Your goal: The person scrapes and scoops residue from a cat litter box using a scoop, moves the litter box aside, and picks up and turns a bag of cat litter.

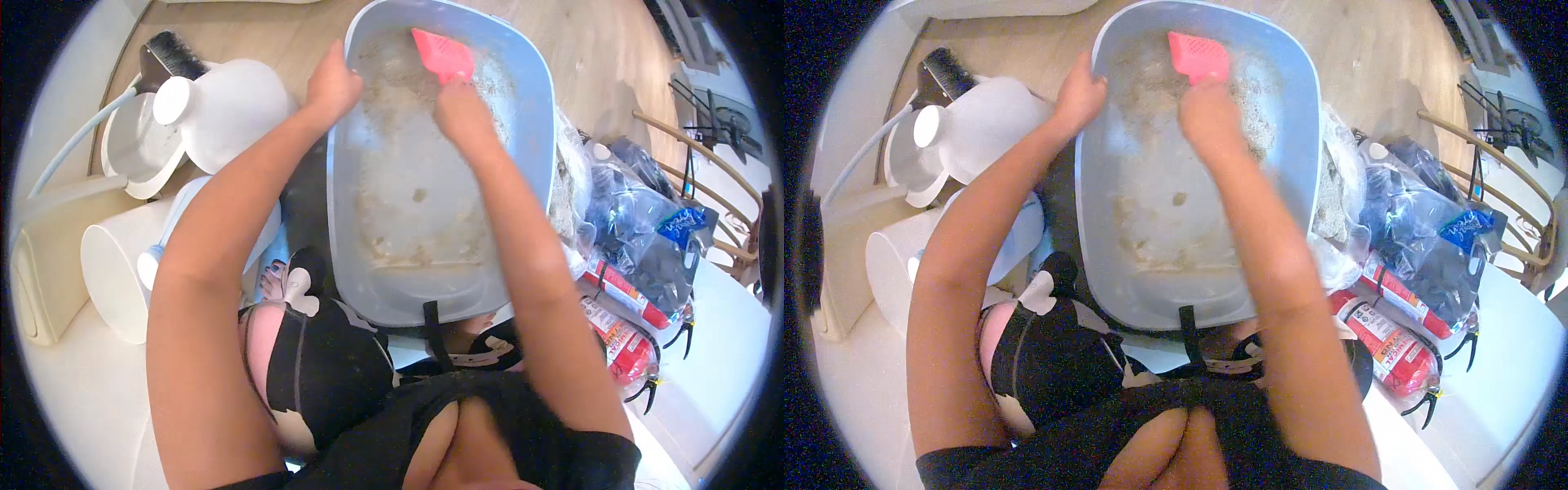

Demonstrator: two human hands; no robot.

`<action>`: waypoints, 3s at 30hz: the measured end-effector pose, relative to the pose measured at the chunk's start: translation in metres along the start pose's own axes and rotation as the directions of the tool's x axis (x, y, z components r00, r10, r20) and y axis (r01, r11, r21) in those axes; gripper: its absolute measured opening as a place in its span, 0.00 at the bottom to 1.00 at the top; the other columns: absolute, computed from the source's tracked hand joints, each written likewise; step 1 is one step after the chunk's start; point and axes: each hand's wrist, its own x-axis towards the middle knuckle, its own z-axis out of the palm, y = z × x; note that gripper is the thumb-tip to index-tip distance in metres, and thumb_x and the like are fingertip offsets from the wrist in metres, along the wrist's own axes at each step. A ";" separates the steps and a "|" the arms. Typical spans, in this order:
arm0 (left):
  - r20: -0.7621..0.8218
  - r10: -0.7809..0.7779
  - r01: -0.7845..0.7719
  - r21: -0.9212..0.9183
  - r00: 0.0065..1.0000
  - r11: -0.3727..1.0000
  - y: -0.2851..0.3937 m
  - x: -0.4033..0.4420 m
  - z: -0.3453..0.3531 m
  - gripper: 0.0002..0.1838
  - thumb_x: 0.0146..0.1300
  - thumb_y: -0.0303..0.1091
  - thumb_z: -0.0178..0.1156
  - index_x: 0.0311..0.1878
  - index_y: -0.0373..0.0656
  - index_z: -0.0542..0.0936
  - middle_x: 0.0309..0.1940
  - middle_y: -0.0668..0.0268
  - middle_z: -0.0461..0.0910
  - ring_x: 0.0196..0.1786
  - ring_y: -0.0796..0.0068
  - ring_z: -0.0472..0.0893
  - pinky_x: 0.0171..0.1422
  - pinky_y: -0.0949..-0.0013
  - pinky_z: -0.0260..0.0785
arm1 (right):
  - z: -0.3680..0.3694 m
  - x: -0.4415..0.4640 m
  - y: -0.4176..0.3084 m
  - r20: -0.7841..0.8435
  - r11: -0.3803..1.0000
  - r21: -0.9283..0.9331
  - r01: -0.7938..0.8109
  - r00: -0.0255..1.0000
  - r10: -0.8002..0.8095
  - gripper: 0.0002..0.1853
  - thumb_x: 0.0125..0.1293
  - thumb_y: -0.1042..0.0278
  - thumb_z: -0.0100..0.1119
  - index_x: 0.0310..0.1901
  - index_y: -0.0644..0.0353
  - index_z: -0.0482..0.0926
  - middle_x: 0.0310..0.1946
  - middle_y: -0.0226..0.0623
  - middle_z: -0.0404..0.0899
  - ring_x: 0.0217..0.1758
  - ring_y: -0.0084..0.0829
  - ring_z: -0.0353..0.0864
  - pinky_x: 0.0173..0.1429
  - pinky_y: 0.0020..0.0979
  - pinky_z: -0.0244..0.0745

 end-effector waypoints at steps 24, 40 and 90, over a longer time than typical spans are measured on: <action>0.059 0.060 -0.062 0.018 0.996 0.998 -0.009 -0.002 -0.002 0.20 0.54 0.30 0.54 0.50 0.36 0.66 0.42 0.44 0.74 0.47 0.45 0.74 0.52 0.53 0.65 | 0.013 -0.014 0.002 0.179 0.998 0.062 -0.028 0.984 0.016 0.25 0.62 0.70 0.37 0.60 0.72 0.56 0.33 0.58 0.77 0.38 0.54 0.78 0.41 0.48 0.72; 0.055 0.054 -0.055 0.025 0.997 0.998 -0.010 0.007 0.000 0.19 0.60 0.38 0.52 0.50 0.36 0.66 0.42 0.43 0.74 0.47 0.44 0.74 0.52 0.53 0.65 | 0.019 -0.001 0.000 0.202 0.993 0.074 0.095 0.973 -0.108 0.24 0.65 0.65 0.40 0.60 0.67 0.57 0.37 0.57 0.76 0.40 0.54 0.76 0.43 0.49 0.70; 0.025 0.043 -0.042 -0.051 0.999 0.998 -0.013 0.006 -0.002 0.22 0.66 0.50 0.38 0.43 0.39 0.70 0.35 0.48 0.76 0.42 0.46 0.75 0.47 0.52 0.65 | -0.010 -0.004 -0.006 0.259 0.985 -0.100 0.140 0.960 -0.110 0.12 0.59 0.71 0.41 0.42 0.65 0.71 0.35 0.54 0.78 0.39 0.51 0.78 0.42 0.46 0.73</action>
